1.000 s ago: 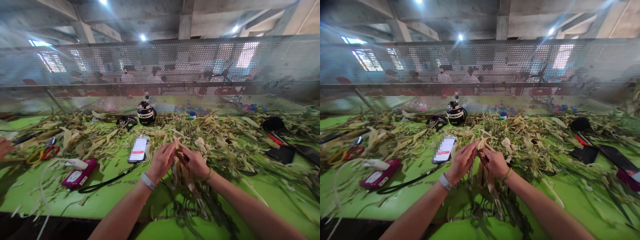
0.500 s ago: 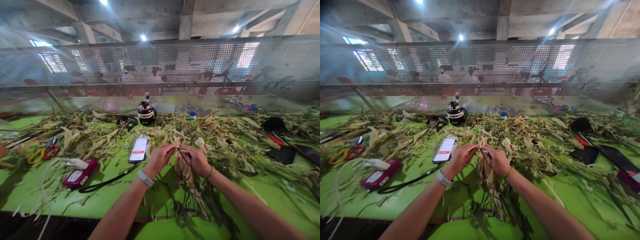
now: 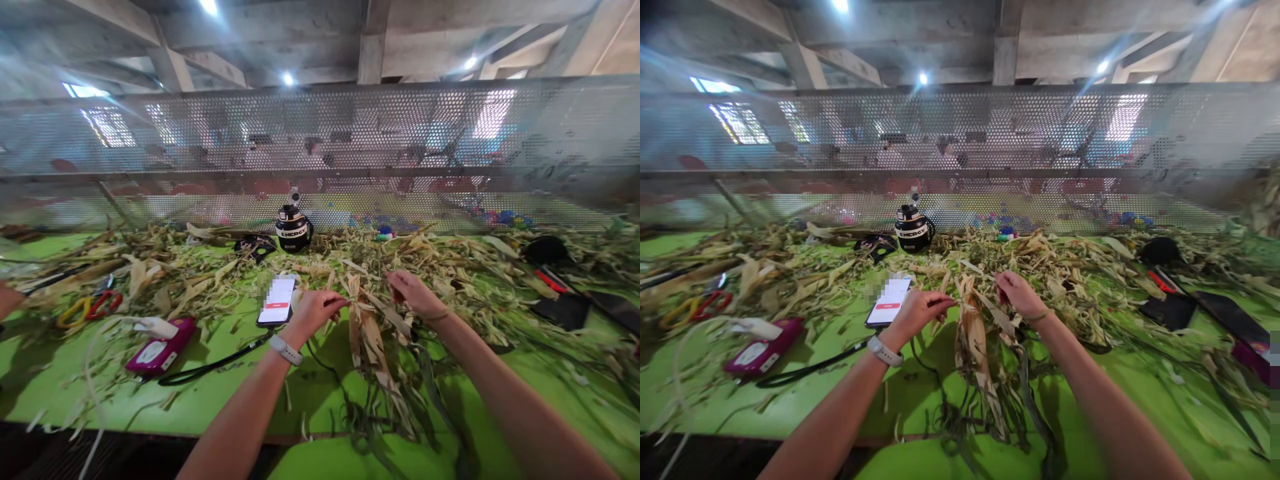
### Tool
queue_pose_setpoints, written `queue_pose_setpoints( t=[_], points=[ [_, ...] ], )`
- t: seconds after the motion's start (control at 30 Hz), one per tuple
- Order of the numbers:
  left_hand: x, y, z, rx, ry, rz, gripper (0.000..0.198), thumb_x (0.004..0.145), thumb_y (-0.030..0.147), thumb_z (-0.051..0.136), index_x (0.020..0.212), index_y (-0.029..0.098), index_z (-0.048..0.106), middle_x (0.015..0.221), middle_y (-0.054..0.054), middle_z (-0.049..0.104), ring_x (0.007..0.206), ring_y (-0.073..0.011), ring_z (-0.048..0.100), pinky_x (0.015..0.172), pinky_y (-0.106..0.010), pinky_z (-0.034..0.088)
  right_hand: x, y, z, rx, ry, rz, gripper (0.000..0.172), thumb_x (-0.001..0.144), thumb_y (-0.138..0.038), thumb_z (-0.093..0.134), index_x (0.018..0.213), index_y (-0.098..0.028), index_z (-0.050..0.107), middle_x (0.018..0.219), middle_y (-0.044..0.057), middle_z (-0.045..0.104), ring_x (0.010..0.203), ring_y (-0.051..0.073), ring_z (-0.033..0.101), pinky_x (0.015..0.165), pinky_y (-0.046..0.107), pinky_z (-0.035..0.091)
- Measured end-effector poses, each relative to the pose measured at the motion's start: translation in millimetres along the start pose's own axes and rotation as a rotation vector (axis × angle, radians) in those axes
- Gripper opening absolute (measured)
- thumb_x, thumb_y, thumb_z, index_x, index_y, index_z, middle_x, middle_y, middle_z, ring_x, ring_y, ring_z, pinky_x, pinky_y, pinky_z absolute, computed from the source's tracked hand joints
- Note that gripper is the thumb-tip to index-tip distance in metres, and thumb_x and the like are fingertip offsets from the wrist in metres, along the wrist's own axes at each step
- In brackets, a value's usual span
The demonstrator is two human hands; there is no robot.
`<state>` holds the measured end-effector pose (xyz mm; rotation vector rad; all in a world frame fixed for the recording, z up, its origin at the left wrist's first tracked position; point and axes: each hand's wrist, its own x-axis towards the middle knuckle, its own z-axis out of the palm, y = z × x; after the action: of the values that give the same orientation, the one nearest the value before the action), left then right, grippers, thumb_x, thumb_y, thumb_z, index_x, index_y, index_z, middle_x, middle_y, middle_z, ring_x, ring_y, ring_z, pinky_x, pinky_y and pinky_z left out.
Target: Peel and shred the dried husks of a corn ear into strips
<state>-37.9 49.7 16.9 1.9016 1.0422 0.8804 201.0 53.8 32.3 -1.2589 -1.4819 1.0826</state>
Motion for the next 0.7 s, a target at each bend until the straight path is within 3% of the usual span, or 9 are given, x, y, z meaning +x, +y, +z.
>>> queue_pose_setpoints(
  t=[0.13, 0.27, 0.37, 0.43, 0.53, 0.7],
  points=[
    [3.0, -2.0, 4.4, -0.166, 0.041, -0.029, 0.033, 0.076, 0.047, 0.059, 0.069, 0.016, 0.065, 0.057, 0.0, 0.06, 0.053, -0.0113, 0.054, 0.055, -0.022, 0.039, 0.5, 1.2, 8.7, 0.572, 0.061, 0.048, 0.027, 0.073, -0.044, 0.062, 0.065, -0.021, 0.052, 0.068, 0.002, 0.062, 0.072, 0.016, 0.061, 0.071, 0.031, 0.051],
    [4.3, -1.4, 15.2, -0.578, 0.168, -0.117, 0.03, 0.071, 0.042, 0.066, 0.064, 0.014, 0.057, 0.072, 0.0, 0.06, 0.059, -0.0068, 0.047, 0.056, -0.019, 0.037, -2.3, 6.2, 21.0, 0.84, 0.07, 0.087, 0.03, 0.071, -0.032, 0.067, 0.059, -0.022, 0.042, 0.05, -0.006, 0.04, 0.05, 0.01, 0.048, 0.072, 0.03, 0.053],
    [2.2, 0.9, 24.4, -0.939, 0.164, -0.208, 0.032, 0.062, 0.04, 0.072, 0.069, 0.015, 0.052, 0.083, -0.002, 0.06, 0.057, -0.005, 0.044, 0.051, -0.019, 0.035, -3.8, 10.8, 28.1, 0.849, 0.044, 0.081, 0.035, 0.072, -0.032, 0.067, 0.059, -0.023, 0.036, 0.049, -0.008, 0.028, 0.041, 0.008, 0.033, 0.054, 0.025, 0.049],
    [0.2, 2.4, 28.9, -1.065, 0.093, -0.26, 0.034, 0.063, 0.041, 0.071, 0.069, 0.016, 0.048, 0.071, 0.002, 0.055, 0.049, -0.0031, 0.037, 0.046, -0.018, 0.03, -3.9, 12.4, 29.6, 0.81, 0.018, 0.082, 0.037, 0.073, -0.034, 0.066, 0.059, -0.023, 0.033, 0.05, -0.008, 0.025, 0.04, 0.007, 0.028, 0.042, 0.022, 0.041],
    [-1.8, 2.9, 31.6, -1.052, -0.048, -0.316, 0.036, 0.066, 0.04, 0.069, 0.064, 0.016, 0.042, 0.055, 0.006, 0.041, 0.043, -0.0017, 0.027, 0.042, -0.017, 0.022, -3.1, 13.2, 26.3, 0.764, -0.031, 0.133, 0.04, 0.071, -0.035, 0.068, 0.059, -0.021, 0.033, 0.05, -0.009, 0.026, 0.04, 0.005, 0.024, 0.036, 0.018, 0.029],
    [-2.2, 1.8, 30.7, -0.847, -0.128, -0.366, 0.037, 0.062, 0.04, 0.072, 0.062, 0.015, 0.045, 0.053, 0.005, 0.044, 0.046, -0.0032, 0.032, 0.042, -0.019, 0.017, -1.9, 13.6, 18.1, 0.679, -0.071, 0.203, 0.045, 0.063, -0.036, 0.076, 0.059, -0.019, 0.034, 0.047, -0.011, 0.029, 0.039, 0.002, 0.021, 0.035, 0.015, 0.02]
  ],
)
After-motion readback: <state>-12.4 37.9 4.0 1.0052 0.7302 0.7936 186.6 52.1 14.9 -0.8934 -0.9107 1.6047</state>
